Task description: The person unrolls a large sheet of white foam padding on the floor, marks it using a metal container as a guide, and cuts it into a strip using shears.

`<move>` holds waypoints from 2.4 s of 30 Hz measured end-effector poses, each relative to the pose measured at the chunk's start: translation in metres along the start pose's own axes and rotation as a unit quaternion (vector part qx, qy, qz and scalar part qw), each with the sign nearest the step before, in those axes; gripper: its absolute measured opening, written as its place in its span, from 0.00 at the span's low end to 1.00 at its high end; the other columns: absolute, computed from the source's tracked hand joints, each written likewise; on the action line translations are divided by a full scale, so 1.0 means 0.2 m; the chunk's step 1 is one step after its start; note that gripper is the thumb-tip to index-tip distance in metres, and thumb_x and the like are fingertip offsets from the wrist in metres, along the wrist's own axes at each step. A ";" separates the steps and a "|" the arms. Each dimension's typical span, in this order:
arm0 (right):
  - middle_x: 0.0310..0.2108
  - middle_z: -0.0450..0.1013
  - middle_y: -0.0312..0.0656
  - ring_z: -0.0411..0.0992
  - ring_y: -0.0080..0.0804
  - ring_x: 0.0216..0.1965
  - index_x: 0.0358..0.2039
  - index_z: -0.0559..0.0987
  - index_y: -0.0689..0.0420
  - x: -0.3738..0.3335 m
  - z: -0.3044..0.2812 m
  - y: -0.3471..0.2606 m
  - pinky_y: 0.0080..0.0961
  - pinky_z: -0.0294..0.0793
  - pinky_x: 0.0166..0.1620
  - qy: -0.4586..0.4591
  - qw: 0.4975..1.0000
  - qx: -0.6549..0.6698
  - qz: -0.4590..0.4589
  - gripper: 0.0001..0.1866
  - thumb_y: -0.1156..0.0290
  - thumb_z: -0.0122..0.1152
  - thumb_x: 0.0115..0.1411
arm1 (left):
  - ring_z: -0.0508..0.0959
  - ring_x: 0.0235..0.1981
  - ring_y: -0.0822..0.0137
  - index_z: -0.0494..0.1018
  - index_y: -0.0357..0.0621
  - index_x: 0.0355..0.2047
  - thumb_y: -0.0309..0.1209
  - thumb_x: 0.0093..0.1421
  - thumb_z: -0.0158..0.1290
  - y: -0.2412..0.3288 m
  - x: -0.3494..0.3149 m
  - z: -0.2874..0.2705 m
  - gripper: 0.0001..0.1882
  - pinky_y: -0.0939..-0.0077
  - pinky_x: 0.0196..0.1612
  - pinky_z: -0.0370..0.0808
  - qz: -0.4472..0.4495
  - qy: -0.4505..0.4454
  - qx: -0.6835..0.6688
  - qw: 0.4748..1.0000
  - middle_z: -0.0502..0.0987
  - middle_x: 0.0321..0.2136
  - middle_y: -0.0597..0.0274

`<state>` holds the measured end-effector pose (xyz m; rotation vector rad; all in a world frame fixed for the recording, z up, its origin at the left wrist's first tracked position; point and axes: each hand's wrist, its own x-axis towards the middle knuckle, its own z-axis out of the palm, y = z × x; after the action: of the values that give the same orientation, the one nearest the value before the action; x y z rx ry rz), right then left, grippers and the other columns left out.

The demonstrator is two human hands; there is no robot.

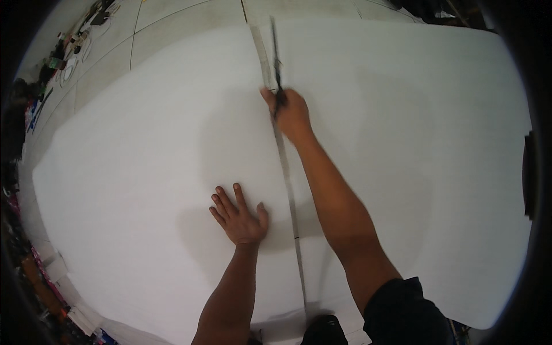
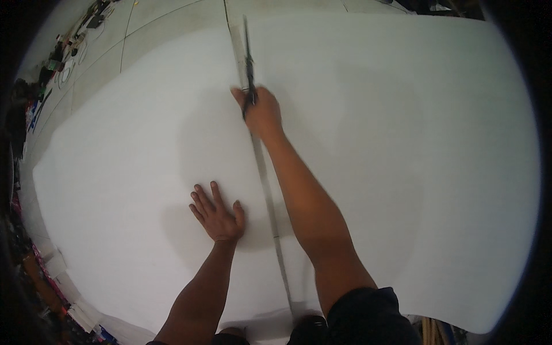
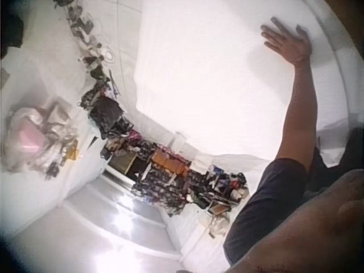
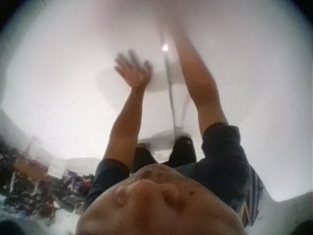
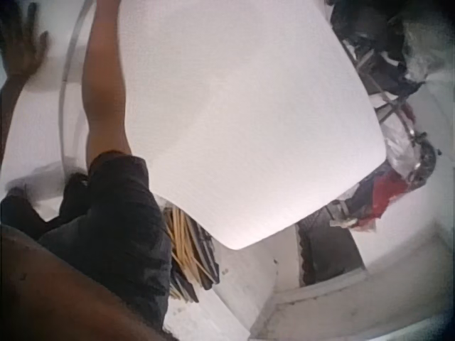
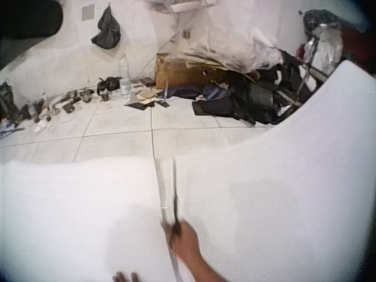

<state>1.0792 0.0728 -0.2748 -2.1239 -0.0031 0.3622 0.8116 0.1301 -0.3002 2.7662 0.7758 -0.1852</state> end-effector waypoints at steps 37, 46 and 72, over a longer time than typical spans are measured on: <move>0.27 0.75 0.51 0.74 0.51 0.32 0.35 0.76 0.61 -3.62 -1.10 1.34 0.43 0.72 0.37 0.218 0.971 -0.092 0.027 0.25 0.51 0.71 0.52 | 0.73 0.48 0.48 0.71 0.38 0.49 0.28 0.56 0.56 -1.56 -2.92 -0.79 0.19 0.59 0.47 0.75 0.015 0.039 -0.151 0.988 0.63 0.55 0.42; 0.38 0.75 0.53 0.74 0.53 0.42 0.42 0.74 0.61 -4.84 -1.22 1.80 0.41 0.72 0.44 -0.029 0.984 -0.168 0.048 0.18 0.62 0.64 0.58 | 0.75 0.44 0.56 0.74 0.30 0.43 0.29 0.61 0.51 -2.22 -4.16 -0.30 0.15 0.66 0.46 0.73 -0.279 0.229 -0.247 0.899 0.75 0.42 0.49; 0.58 0.65 0.38 0.65 0.40 0.56 0.56 0.74 0.46 -4.32 -0.44 1.56 0.38 0.66 0.52 -0.168 0.842 -0.344 -0.379 0.27 0.68 0.60 0.52 | 0.59 0.59 0.45 0.63 0.37 0.45 0.37 0.54 0.55 -1.26 -4.05 -1.32 0.23 0.48 0.62 0.53 0.068 -0.120 -0.298 0.944 0.58 0.54 0.37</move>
<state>0.2330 -0.2958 -0.2662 -2.4884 -1.3195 0.2579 0.0040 0.0132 0.0526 2.1595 0.4726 -0.2119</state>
